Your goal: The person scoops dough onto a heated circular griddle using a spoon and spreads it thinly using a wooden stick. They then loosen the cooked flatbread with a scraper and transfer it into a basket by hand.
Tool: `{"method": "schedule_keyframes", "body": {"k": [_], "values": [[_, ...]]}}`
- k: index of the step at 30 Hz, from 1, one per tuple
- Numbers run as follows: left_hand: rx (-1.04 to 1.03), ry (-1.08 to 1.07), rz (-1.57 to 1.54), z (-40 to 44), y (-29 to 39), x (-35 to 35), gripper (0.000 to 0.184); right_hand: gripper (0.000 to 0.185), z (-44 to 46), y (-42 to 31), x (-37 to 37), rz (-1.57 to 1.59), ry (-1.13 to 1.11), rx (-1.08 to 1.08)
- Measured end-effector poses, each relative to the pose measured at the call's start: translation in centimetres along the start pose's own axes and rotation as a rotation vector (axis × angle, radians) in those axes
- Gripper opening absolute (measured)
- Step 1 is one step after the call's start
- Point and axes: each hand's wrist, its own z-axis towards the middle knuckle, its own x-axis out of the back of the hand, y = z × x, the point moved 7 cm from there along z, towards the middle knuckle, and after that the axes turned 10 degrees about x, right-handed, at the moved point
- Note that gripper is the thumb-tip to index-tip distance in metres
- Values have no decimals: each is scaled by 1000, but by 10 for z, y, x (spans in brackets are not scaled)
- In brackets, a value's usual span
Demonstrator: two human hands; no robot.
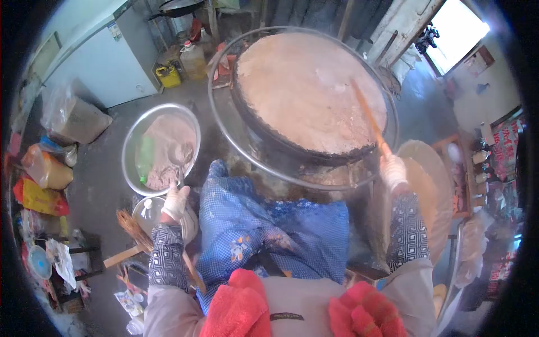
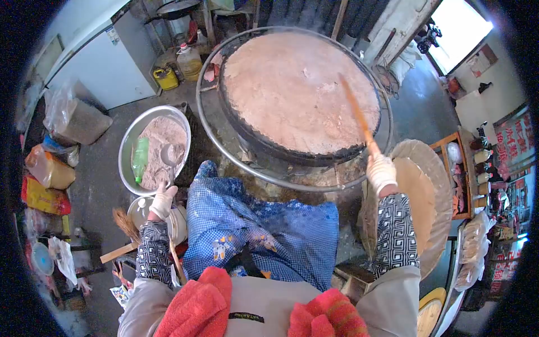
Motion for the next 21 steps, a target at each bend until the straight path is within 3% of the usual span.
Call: {"method": "schedule_keyframes", "body": {"k": [2, 3, 4, 5, 7, 9, 10, 11, 12, 15, 19, 21], "values": [[-409, 308, 596, -47, 85, -14, 52, 40, 42, 52, -34, 299, 341, 279], [-612, 461, 897, -74, 127, -35, 57, 40, 40, 43, -32, 573, 256, 235], [-801, 452, 893, -86, 153, -59, 57, 40, 36, 31, -29, 838, 187, 162], [-992, 442, 881, -99, 177, -83, 57, 40, 8, -23, -34, 1181, -168, -198], [-1099, 184, 994, -123, 214, -147, 63, 42, -19, -109, -44, 1143, -212, -67], [-1213, 33, 1048, -128, 206, -207, 52, 47, -35, -172, -49, 1241, -254, 27], [-1105, -63, 1202, -116, 180, -242, 46, 45, -40, -194, -58, 1227, -171, 169], [-991, -158, 1353, -106, 156, -266, 41, 44, -44, -206, -77, 1235, -289, 100], [-961, -157, 1391, -107, 155, -276, 38, 43, -51, -219, -72, 1226, -251, 148], [-905, -175, 1445, -110, 143, -296, 32, 42, -75, -210, -45, 1358, -314, -8], [-936, -175, 1352, -119, 145, -303, 25, 48, -45, -81, -39, 1593, 214, -124], [-972, -162, 1315, -122, 144, -304, 26, 42, -34, -12, -72, 1521, 190, -347]]}}
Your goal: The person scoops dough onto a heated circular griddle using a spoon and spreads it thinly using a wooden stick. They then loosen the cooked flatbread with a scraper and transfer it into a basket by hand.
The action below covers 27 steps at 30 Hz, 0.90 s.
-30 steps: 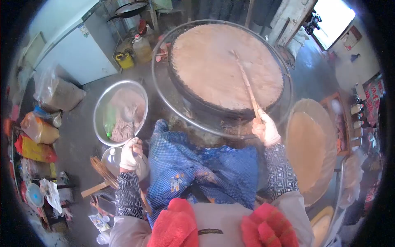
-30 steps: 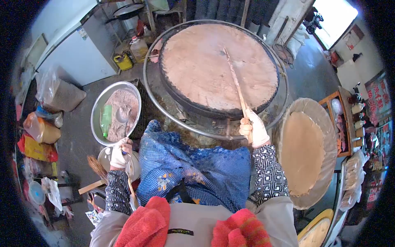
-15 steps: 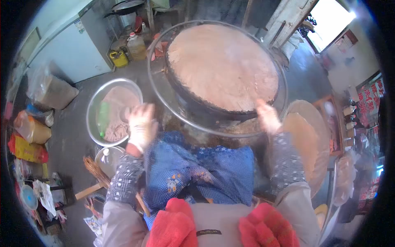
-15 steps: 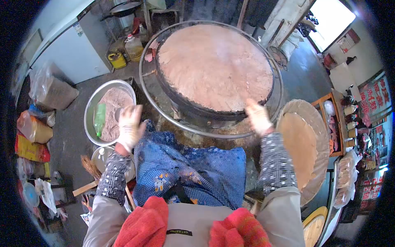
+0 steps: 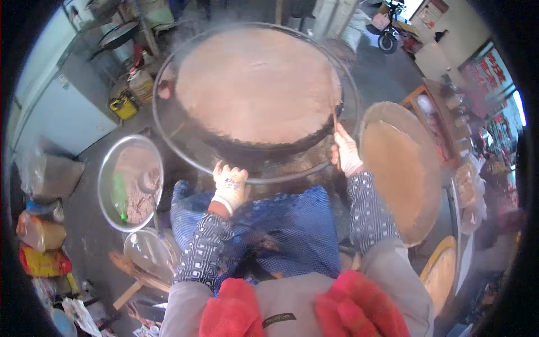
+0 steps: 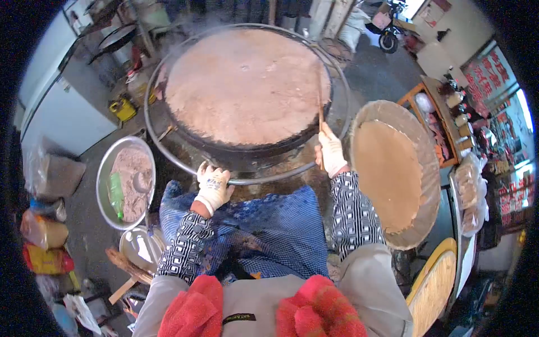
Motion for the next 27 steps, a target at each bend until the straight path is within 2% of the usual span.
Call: {"method": "schedule_keyframes", "body": {"k": [2, 3, 4, 5, 6, 7, 8, 10, 11, 12, 13, 14, 16, 17, 18, 19, 20, 21, 22, 23, 26, 27], "values": [[-36, 118, -48, -5, 0, 5, 30, 36, -16, 4, -3, -162, -23, -167], [-60, 165, -66, -7, 0, 7, 30, 36, -30, -9, -17, -334, -138, -169], [-61, 174, -91, -7, -1, 8, 30, 41, -32, -5, -43, -530, -383, 194], [-101, 231, -110, -7, -2, 6, 31, 47, -46, -6, -68, -843, -525, 736], [-111, 277, -92, -8, -4, 7, 34, 55, -67, -1, -84, -1000, -489, 1208], [-86, 208, -104, -4, -8, 2, 38, 54, -83, -1, -110, -594, -626, 869], [-49, 125, -106, -1, -14, -4, 41, 53, -102, -1, -135, -171, -632, 539], [2, 20, 33, 4, -24, -11, 45, 48, -130, 18, -173, -178, -633, 84], [15, -2, 68, 7, -30, -13, 46, 46, -145, 24, -188, -41, -647, -118], [31, -27, 104, 9, -39, -16, 47, 44, -152, 32, -196, 66, -667, -232], [7, 4, 221, 15, -48, -23, 50, 44, -145, 24, -193, 36, -638, -164], [13, 46, 305, 21, -60, -30, 44, 45, -139, 15, -187, 10, -608, -108], [39, 79, 157, 22, -75, -11, 34, 49, -97, -22, -146, -55, -486, 77], [60, 68, 226, 27, -82, -5, 28, 49, -73, -34, -121, -125, -432, 134], [71, 57, 292, 29, -91, -4, 23, 48, -43, -29, -89, 79, -275, 118], [72, 22, 352, 30, -107, -11, 19, 50, -20, -40, -60, -98, -116, 131], [58, 3, 408, 43, -120, -15, 20, 51, 12, -35, -31, -45, -12, 97], [55, 9, 452, 51, -130, -14, 20, 50, 11, -61, -16, -178, 59, 21], [50, 18, 495, 55, -144, -10, 22, 49, 20, -48, -1, -215, 36, -24], [48, 17, 507, 60, -157, -11, 22, 49, 34, -15, 8, -211, -57, 53], [72, -86, 630, 80, -200, -21, 28, 49, -19, -8, -35, -83, -208, 43], [56, -46, 704, 89, -227, -39, 30, 48, -33, 8, -56, -117, -283, 142]]}}
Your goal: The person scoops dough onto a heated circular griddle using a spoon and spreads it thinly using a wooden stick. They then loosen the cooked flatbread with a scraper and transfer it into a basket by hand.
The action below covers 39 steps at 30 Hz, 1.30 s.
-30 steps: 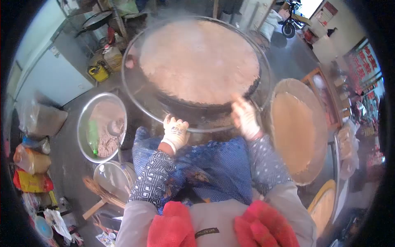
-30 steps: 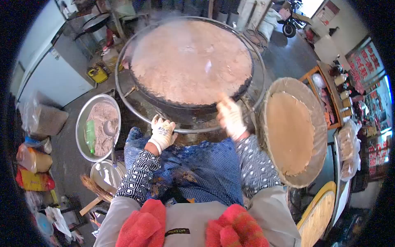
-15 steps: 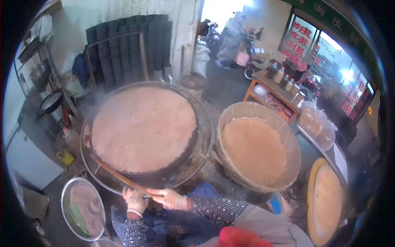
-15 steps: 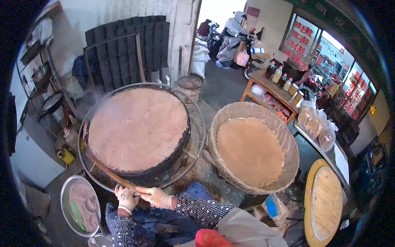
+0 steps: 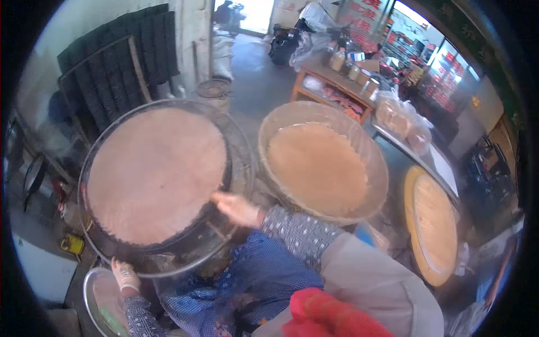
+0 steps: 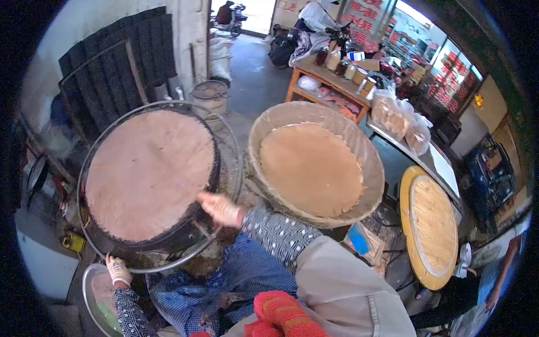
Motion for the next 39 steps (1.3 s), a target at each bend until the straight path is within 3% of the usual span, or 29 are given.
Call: {"method": "schedule_keyframes", "body": {"k": [1, 2, 3, 5, 6, 7, 8, 9, 10, 11, 12, 14, 15, 16, 17, 18, 19, 20, 21, 22, 25, 27, 29, 30, 31, 33, 35, 37, 39], "values": [[6, 50, 74, 13, -2, -29, 33, 47, -11, 11, -25, -38, -67, 103], [-48, -93, 204, 5, -3, 2, 36, 46, -22, 23, -51, -69, -128, 207], [-75, -51, 205, -1, -1, 23, 36, 45, -38, 19, -76, -25, -174, 124], [-1, -119, 110, 30, -9, -42, 45, 44, -74, 10, -126, 76, -302, -179], [-20, -70, 52, 19, 2, -17, 41, 42, -82, 17, -152, 479, -263, -274], [-26, -48, 3, 8, 7, 2, 37, 39, -94, 22, -154, 348, -208, -180], [-40, 101, -18, 3, 20, 8, 27, 37, -104, -14, -145, 230, -176, -94], [-54, -59, -108, -25, 40, 71, 20, 33, -107, -36, -133, 153, -140, -166], [-36, 76, -187, -34, 54, 91, 15, 29, -97, -38, -113, 82, -67, 33], [-13, 70, -371, -68, 68, 160, 14, 25, -89, -40, -92, -8, 17, 225], [10, 1, -306, -76, 92, 163, 14, 24, -87, -51, -62, 226, 190, -89], [26, -51, -270, -95, 143, 180, 14, 50, -66, -40, -12, 103, 274, 69], [8, -20, -415, -111, 163, 215, 15, 52, -59, -33, 1, 101, 397, -127], [1, -1, -626, -115, 188, 224, 16, 51, -48, -16, 7, 76, 336, -207], [-52, 165, -774, -131, 201, 256, 16, 49, -43, 5, 7, 49, 274, -289], [-132, 238, -633, -148, 228, 269, 20, 45, -42, 7, -7, -137, 240, -298], [-373, 157, -758, -177, 256, 268, 24, 43, -45, -2, -28, -162, 171, -257], [-601, -83, -826, -205, 270, 271, 26, 43, -44, 0, -44, -164, 105, -221], [-584, 64, -1003, -233, 268, 264, 26, 44, -45, 7, -61, -140, 51, -187], [-612, -61, -1017, -246, 277, 248, 29, 44, -45, 13, -78, -113, -3, -154], [-666, -311, -833, -254, 268, 230, 31, 43, -45, 5, -137, -32, -67, -102], [-667, -282, -734, -254, 264, 222, 36, 41, -53, -4, -178, 31, -205, -118], [-703, -327, -579, -253, 248, 229, 38, 39, -70, -10, -206, 367, -282, -375], [-661, -189, -710, -253, 239, 221, 39, 40, -77, -10, -213, 479, -279, -413], [-625, -216, -658, -248, 226, 225, 36, 40, -76, -21, -201, 484, -191, -374], [-458, -285, -856, -229, 193, 210, 32, 40, -69, -47, -148, 539, 23, -220], [-273, -83, -958, -208, 129, 212, 40, 39, -38, -50, -64, 333, 196, -14], [-83, 151, -906, -187, 68, 204, 54, 48, -9, -27, 19, 186, 353, 15], [72, 327, -849, -159, 15, 173, 62, 50, -2, -1, 58, -70, 301, -218]]}}
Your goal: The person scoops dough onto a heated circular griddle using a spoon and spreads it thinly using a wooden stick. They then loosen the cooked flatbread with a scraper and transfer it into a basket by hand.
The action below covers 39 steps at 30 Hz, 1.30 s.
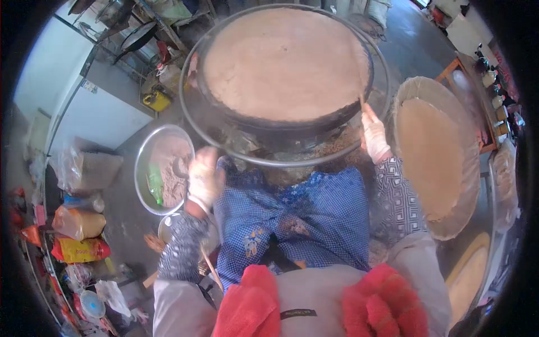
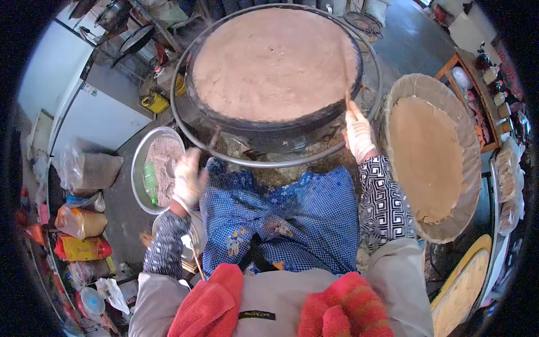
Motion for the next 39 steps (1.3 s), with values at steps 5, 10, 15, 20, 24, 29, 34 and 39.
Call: {"method": "schedule_keyframes", "body": {"k": [5, 10, 15, 20, 24, 29, 34, 39], "values": [[120, -1, 481, 77, -81, -27, 74, 43, -20, 19, -58, -224, -150, 609], [-37, -647, 915, 88, -67, -118, 29, 39, -83, 10, -123, -150, -319, 243], [41, -416, 514, 44, 35, -119, 30, 38, -121, 12, -187, 68, -505, 13], [6, -336, 193, 15, 115, -120, 30, 39, -93, -18, -176, 136, -340, 250], [4, -206, 273, 18, 66, -106, 31, 53, -33, -17, -94, -1373, -550, 601], [68, -335, 333, 37, 17, -93, 33, 43, -9, -22, -49, -1317, -227, 535], [-17, -374, 179, 22, 62, -116, 43, 41, -70, 15, -98, -385, -172, 672], [-16, -415, 211, 15, 110, -123, 47, 44, -101, 10, -190, -416, -434, 309]]}}
